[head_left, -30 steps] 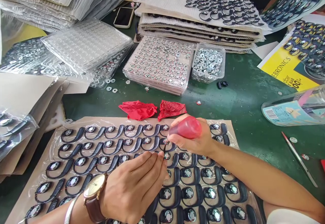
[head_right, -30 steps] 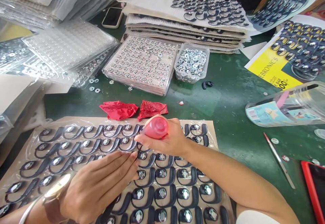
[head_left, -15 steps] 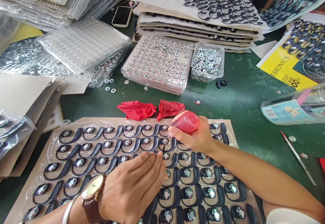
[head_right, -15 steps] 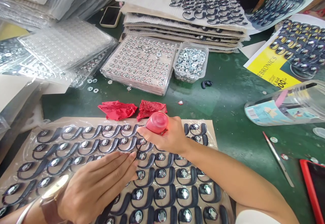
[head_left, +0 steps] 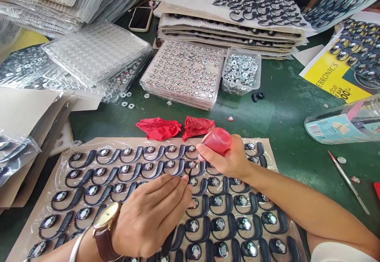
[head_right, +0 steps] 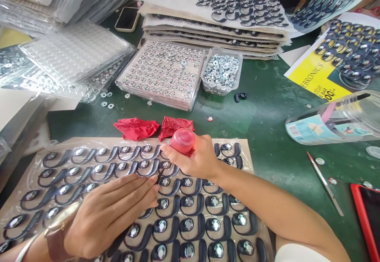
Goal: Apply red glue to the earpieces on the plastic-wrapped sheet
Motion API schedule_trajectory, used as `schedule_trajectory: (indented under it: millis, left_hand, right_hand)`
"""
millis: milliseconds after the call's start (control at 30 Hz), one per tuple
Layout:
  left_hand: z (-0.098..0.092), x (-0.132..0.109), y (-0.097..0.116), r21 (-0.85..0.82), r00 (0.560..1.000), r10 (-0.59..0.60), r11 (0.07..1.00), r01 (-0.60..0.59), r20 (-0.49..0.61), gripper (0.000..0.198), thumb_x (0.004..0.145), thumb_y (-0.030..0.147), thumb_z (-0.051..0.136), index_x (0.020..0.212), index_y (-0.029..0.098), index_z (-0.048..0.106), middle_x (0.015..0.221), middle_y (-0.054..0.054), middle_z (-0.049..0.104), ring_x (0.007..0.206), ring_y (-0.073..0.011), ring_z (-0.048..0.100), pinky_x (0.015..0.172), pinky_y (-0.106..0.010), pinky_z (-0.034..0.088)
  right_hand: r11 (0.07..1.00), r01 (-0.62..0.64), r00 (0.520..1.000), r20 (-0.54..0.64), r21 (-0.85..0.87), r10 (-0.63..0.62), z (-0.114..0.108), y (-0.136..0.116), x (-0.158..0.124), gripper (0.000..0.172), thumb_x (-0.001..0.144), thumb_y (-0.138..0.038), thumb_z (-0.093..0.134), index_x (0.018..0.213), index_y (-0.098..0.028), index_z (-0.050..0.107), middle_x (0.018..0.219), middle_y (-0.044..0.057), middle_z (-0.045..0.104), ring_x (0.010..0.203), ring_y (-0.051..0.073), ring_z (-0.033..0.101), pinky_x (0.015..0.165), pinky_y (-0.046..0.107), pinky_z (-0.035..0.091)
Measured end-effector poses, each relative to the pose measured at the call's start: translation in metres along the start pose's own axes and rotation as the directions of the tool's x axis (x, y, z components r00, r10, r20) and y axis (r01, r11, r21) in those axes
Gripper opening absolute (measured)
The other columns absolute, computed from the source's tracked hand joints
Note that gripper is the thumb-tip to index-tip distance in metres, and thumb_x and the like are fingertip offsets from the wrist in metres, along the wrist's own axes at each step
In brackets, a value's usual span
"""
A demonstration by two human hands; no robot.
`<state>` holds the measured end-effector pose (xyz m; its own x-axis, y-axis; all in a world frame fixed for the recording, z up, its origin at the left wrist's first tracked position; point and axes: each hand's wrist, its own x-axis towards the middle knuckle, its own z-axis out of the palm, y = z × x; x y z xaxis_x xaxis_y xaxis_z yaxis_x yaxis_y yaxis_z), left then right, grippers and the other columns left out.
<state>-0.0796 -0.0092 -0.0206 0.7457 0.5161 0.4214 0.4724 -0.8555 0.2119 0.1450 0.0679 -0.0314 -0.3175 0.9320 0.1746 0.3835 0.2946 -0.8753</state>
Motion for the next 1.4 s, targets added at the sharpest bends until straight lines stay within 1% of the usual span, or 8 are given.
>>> schedule_trajectory:
  millis: [500, 600, 800, 933, 1033, 1167, 1267, 1400]
  left_hand:
    - [-0.013, 0.013, -0.009, -0.169, 0.996, -0.09, 0.982, 0.088, -0.008, 0.027, 0.092, 0.012, 0.042, 0.109, 0.009, 0.063, 0.106, -0.01, 0.07, 0.099, -0.0183, 0.066, 0.09, -0.033, 0.055]
    - [-0.015, 0.016, -0.013, -0.231, 0.991, -0.136, 0.964, 0.135, 0.011, 0.029, 0.087, 0.007, 0.043, 0.107, 0.01, 0.063, 0.104, -0.011, 0.071, 0.093, -0.0165, 0.068, 0.084, -0.031, 0.056]
    - [-0.016, 0.023, -0.018, -0.334, 0.962, -0.268, 0.913, 0.234, -0.059, 0.022, 0.084, 0.006, 0.055, 0.102, 0.015, 0.063, 0.095, -0.006, 0.073, 0.082, -0.012, 0.068, 0.077, -0.026, 0.055]
    - [-0.014, 0.019, -0.017, -0.299, 0.981, -0.191, 0.939, 0.17, -0.04, 0.028, 0.082, 0.002, 0.052, 0.105, 0.014, 0.061, 0.099, -0.007, 0.072, 0.086, -0.0141, 0.068, 0.079, -0.029, 0.055]
    - [-0.014, 0.016, -0.016, -0.254, 0.992, -0.126, 0.96, 0.12, -0.009, 0.032, 0.08, 0.001, 0.049, 0.108, 0.012, 0.06, 0.102, -0.009, 0.071, 0.09, -0.0163, 0.067, 0.08, -0.032, 0.055]
    - [-0.015, 0.019, -0.013, -0.186, 0.995, -0.101, 0.978, 0.096, -0.02, 0.03, 0.082, 0.004, 0.047, 0.106, 0.013, 0.061, 0.1, -0.008, 0.072, 0.088, -0.0162, 0.068, 0.079, -0.032, 0.056]
    - [-0.015, 0.023, -0.011, -0.155, 0.994, -0.1, 0.983, 0.093, -0.038, 0.027, 0.083, 0.005, 0.046, 0.104, 0.013, 0.062, 0.098, -0.008, 0.072, 0.085, -0.015, 0.069, 0.079, -0.03, 0.057]
    - [-0.016, 0.018, -0.002, -0.058, 0.999, -0.031, 0.998, 0.029, -0.035, 0.025, 0.089, 0.009, 0.043, 0.104, 0.009, 0.063, 0.102, -0.009, 0.072, 0.09, -0.0175, 0.069, 0.082, -0.033, 0.057]
  right_hand:
    - [0.999, -0.004, 0.999, 0.05, 0.048, 0.002, -0.001, -0.002, -0.001, 0.025, 0.085, -0.039, 0.062, 0.072, -0.018, 0.066, 0.062, 0.001, 0.066, 0.058, 0.013, 0.061, 0.06, 0.025, 0.05]
    - [0.996, 0.029, 0.997, 0.065, 0.079, -0.034, 0.001, 0.0, -0.001, 0.025, 0.084, -0.04, 0.064, 0.074, -0.018, 0.065, 0.065, 0.001, 0.067, 0.058, 0.012, 0.061, 0.059, 0.025, 0.05]
    - [0.985, 0.073, 0.994, 0.064, 0.154, -0.084, 0.001, -0.001, -0.003, 0.024, 0.078, -0.041, 0.071, 0.074, -0.017, 0.064, 0.069, 0.001, 0.067, 0.057, 0.012, 0.06, 0.056, 0.026, 0.05]
    - [0.967, -0.091, 0.981, 0.188, 0.236, 0.046, -0.023, -0.014, 0.005, 0.028, 0.083, -0.045, 0.065, 0.074, -0.018, 0.063, 0.064, 0.0, 0.067, 0.055, 0.012, 0.06, 0.053, 0.025, 0.05]
    - [0.944, -0.226, 0.916, 0.381, 0.241, 0.122, -0.057, -0.023, 0.015, 0.026, 0.085, -0.044, 0.063, 0.082, -0.018, 0.064, 0.068, 0.001, 0.069, 0.054, 0.012, 0.062, 0.049, 0.023, 0.049]
    - [0.953, -0.209, 0.85, 0.523, 0.218, 0.067, -0.098, -0.025, 0.019, 0.022, 0.082, -0.035, 0.068, 0.097, -0.019, 0.067, 0.078, 0.002, 0.072, 0.063, 0.014, 0.067, 0.056, 0.022, 0.053]
    - [0.944, -0.216, 0.863, 0.501, 0.25, 0.064, -0.105, -0.021, 0.015, 0.025, 0.082, -0.034, 0.069, 0.104, -0.021, 0.066, 0.075, 0.002, 0.073, 0.063, 0.014, 0.067, 0.055, 0.023, 0.054]
    - [0.906, -0.226, 0.947, 0.299, 0.357, 0.119, -0.071, -0.019, 0.001, 0.02, 0.082, -0.036, 0.069, 0.093, -0.019, 0.066, 0.069, 0.002, 0.071, 0.056, 0.013, 0.064, 0.051, 0.023, 0.052]
